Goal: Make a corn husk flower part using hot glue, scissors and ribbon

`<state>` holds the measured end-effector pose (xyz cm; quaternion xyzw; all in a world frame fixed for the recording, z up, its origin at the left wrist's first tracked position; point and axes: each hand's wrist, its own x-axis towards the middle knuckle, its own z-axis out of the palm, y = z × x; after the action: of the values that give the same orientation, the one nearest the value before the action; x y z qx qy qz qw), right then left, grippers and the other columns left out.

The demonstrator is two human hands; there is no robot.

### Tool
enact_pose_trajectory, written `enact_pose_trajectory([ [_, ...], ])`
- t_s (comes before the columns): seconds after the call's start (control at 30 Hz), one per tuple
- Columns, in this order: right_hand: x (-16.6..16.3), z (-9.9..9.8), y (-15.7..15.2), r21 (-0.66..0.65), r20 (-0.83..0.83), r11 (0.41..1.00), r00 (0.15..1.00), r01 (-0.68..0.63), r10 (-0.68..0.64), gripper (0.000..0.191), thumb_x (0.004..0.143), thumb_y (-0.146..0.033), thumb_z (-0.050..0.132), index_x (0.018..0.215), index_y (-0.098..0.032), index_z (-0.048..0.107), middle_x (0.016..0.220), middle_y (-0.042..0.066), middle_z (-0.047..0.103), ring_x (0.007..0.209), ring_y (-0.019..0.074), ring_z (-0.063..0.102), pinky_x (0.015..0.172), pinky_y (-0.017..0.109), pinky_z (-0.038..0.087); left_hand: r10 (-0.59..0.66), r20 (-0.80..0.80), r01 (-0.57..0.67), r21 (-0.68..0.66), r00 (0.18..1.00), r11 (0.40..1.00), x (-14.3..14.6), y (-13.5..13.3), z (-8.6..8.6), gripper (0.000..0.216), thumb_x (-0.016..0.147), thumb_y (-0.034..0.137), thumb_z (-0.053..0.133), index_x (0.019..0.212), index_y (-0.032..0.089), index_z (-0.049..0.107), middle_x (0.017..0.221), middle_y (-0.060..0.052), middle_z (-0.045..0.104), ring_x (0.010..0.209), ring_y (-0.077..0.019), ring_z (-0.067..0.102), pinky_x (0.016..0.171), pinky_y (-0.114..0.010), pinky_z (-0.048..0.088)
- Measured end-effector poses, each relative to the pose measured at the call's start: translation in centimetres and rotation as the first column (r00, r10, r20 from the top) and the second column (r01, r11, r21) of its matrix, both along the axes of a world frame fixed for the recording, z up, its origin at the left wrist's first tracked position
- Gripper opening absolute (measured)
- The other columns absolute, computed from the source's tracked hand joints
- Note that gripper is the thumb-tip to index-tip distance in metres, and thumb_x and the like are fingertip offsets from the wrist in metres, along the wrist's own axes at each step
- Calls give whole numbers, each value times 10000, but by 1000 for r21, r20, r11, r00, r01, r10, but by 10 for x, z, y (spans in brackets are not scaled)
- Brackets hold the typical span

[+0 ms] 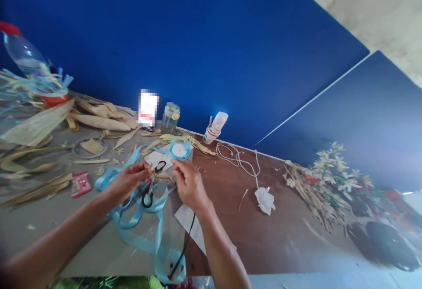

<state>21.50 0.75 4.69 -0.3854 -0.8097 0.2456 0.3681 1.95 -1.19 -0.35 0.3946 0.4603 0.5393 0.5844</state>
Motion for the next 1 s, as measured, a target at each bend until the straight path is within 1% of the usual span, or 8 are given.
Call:
enact_pose_trajectory([
  [0.07,-17,4,1,19,28,994,994,-103,103,289,857,-134,479,1097,-201,626,898,50,618,827,150,576,757,264,456,-18,-19,18,-1,1000,1000,1,0,-2,250,642,385,689,581,185,552,514,45,474,488,-93,402,504,-224,313],
  [0.13,-29,1,4,22,32,992,992,-123,122,265,846,-133,502,1069,-188,636,873,47,609,799,145,568,748,260,452,-29,-30,29,-2,999,1000,1,-1,-2,251,637,393,689,580,185,561,512,48,470,485,-93,397,499,-224,306],
  [0.23,-37,-7,9,13,32,992,992,-123,123,190,835,-151,539,979,-179,660,830,36,590,755,136,556,710,246,445,-19,-39,19,6,999,1000,2,-1,-2,255,622,405,698,587,182,580,528,44,487,493,-91,396,502,-221,309],
  [0.37,-39,-10,12,10,18,993,993,-118,118,115,836,-157,550,842,-170,665,782,28,580,752,135,555,703,242,434,-15,-56,15,8,998,1000,2,-2,2,265,614,421,703,598,179,595,542,34,496,513,-95,395,502,-220,311],
  [0.53,-39,-11,12,-12,-4,995,995,-102,102,123,823,-133,546,862,-179,652,805,25,592,772,136,564,710,244,436,2,-65,-3,-20,998,1000,3,-3,8,297,568,450,713,574,183,584,521,31,480,501,-100,382,482,-225,296],
  [0.63,-40,-15,13,-13,-12,996,996,-92,92,109,825,-149,545,835,-179,649,789,19,584,763,135,558,701,246,430,-7,-77,3,-41,997,999,4,-4,10,302,576,456,708,578,181,583,525,28,485,501,-101,389,482,-224,302],
  [0.8,-40,-19,13,-13,-22,996,995,-94,93,107,835,-154,533,791,-180,626,766,9,566,757,132,542,697,245,417,-17,-76,17,2,997,1000,5,-4,7,286,621,438,703,600,176,591,546,23,509,513,-101,408,492,-226,315],
  [1.0,-39,-17,11,7,-8,994,994,-111,111,119,852,-191,528,764,-177,606,763,16,561,756,137,531,693,247,409,10,-92,-6,38,996,999,4,-3,3,277,626,427,709,601,179,590,531,40,498,499,-92,403,490,-219,321],
])
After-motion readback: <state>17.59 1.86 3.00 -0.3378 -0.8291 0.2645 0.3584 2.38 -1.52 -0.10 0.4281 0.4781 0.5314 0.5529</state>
